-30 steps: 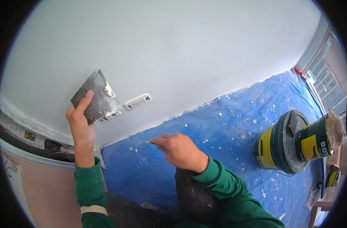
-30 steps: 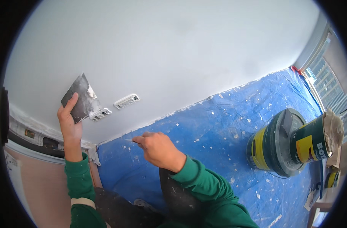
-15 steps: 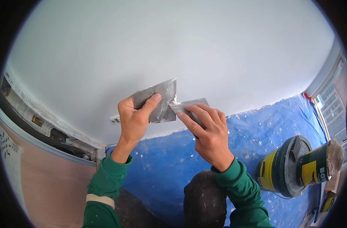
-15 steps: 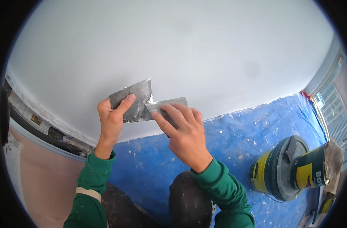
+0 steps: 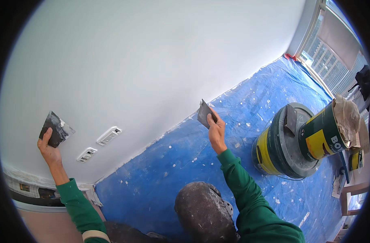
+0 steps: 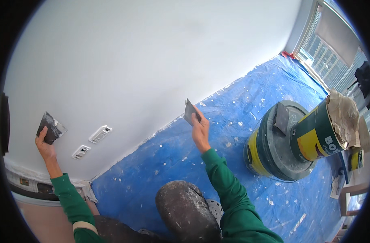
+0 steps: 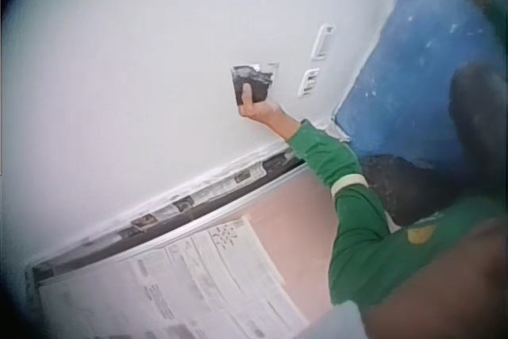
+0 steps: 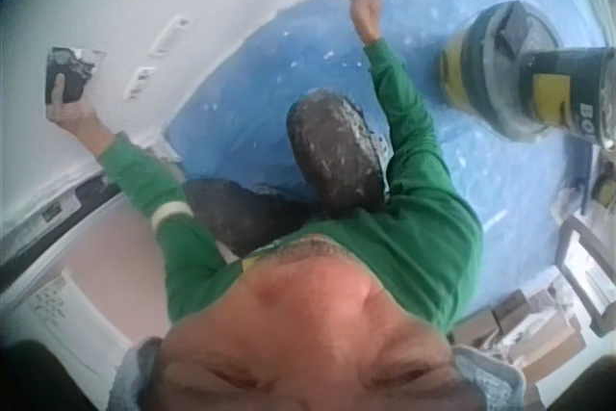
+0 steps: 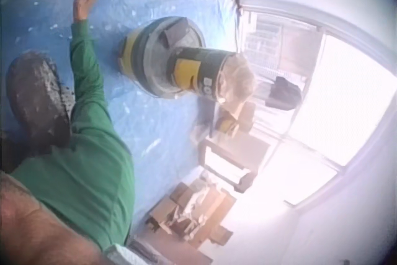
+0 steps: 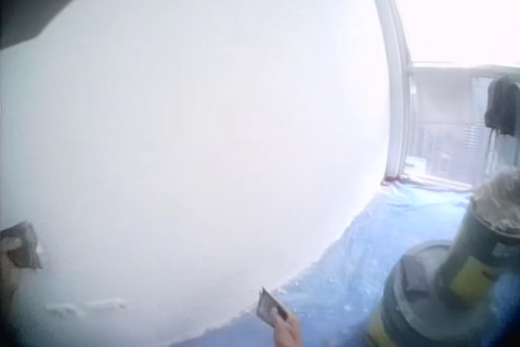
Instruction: The person applies plaster to a white wall using a trowel and a smaller scraper. They smooth the surface near the ceiling and around electrical outlets, then move to the corner by a window to apply plaster along the trim.
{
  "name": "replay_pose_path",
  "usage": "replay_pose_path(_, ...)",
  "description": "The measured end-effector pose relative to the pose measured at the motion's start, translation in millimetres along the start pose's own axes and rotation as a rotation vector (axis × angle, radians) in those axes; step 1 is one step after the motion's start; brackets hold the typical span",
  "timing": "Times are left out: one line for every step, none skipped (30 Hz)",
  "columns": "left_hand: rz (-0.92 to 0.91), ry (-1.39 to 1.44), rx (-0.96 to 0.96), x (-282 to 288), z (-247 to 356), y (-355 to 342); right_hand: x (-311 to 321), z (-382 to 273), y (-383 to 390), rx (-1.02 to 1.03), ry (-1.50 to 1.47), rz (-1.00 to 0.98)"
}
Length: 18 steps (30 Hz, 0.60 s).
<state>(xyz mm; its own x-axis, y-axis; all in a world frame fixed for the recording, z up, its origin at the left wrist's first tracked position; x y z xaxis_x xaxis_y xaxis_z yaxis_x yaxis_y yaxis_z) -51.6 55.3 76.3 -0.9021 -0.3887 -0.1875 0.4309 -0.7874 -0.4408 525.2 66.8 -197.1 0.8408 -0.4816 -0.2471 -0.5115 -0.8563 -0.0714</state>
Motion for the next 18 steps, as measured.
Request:
replay_pose_path(-0.022, 0.039, 0.048, 1, -28, -2, 25, 19, -13, 0.000, 0.013, 0.060)
replay_pose_path(-0.009, 0.065, 0.059, 13, -34, -10, 32, 30, -24, -0.002, 0.004, 0.100)
replay_pose_path(0.009, 0.086, 0.064, 29, -36, -17, 33, 37, -32, -0.006, -0.010, 0.131)
replay_pose_path(0.031, 0.109, 0.071, 42, -39, -21, 28, 43, -37, -0.058, 0.022, 0.165)
replay_pose_path(0.027, 0.137, 0.088, 45, -40, -22, 26, 47, -43, -0.048, 0.038, 0.191)
replay_pose_path(0.023, 0.171, 0.107, 45, -42, -22, 27, 52, -51, -0.035, 0.057, 0.218)
replay_pose_path(0.021, 0.204, 0.126, 47, -46, -22, 28, 58, -59, -0.022, 0.076, 0.245)
replay_pose_path(-0.041, 0.196, 0.138, 53, -53, -27, 28, 67, -67, -0.004, 0.089, 0.272)
replay_pose_path(-0.039, 0.210, 0.142, 54, -55, -27, 29, 74, -75, 0.014, 0.102, 0.300)
replay_pose_path(-0.037, 0.224, 0.146, 56, -58, -29, 31, 81, -83, 0.032, 0.117, 0.327)
replay_pose_path(-0.032, 0.228, 0.144, 60, -55, -29, 26, 84, -87, 0.039, 0.109, 0.335)
replay_pose_path(-0.025, 0.228, 0.139, 67, -53, -32, 21, 87, -92, 0.046, 0.101, 0.343)
replay_pose_path(-0.019, 0.227, 0.135, 75, -51, -36, 17, 90, -96, 0.053, 0.094, 0.351)
replay_pose_path(-0.014, 0.234, 0.134, 74, -53, -37, 16, 96, -102, 0.048, 0.061, 0.373)
replay_pose_path(-0.007, 0.235, 0.124, 74, -54, -36, 16, 102, -108, 0.043, 0.028, 0.395)
replay_pose_path(-0.001, 0.236, 0.114, 74, -55, -35, 15, 108, -112, 0.038, -0.005, 0.418)
replay_pose_path(0.006, 0.232, 0.102, 74, -54, -35, 8, 112, -112, 0.051, 0.050, 0.428)
replay_pose_path(0.000, 0.230, 0.102, 73, -53, -35, -2, 110, -111, 0.066, 0.106, 0.436)
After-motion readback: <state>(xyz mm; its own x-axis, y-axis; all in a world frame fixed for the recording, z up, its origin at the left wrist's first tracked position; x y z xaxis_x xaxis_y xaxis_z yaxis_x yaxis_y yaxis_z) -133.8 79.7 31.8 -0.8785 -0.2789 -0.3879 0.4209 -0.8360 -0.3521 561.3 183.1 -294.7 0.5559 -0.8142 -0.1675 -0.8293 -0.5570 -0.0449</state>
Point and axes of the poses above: each hand's wrist, its own y-axis away from the middle knuckle, its own x-axis out of the back of the hand, z = x × y, the point moved 10 cm from there along -y, towards the middle knuckle, and after that the axes turned 5 degrees about z, right-handed, at the moved point
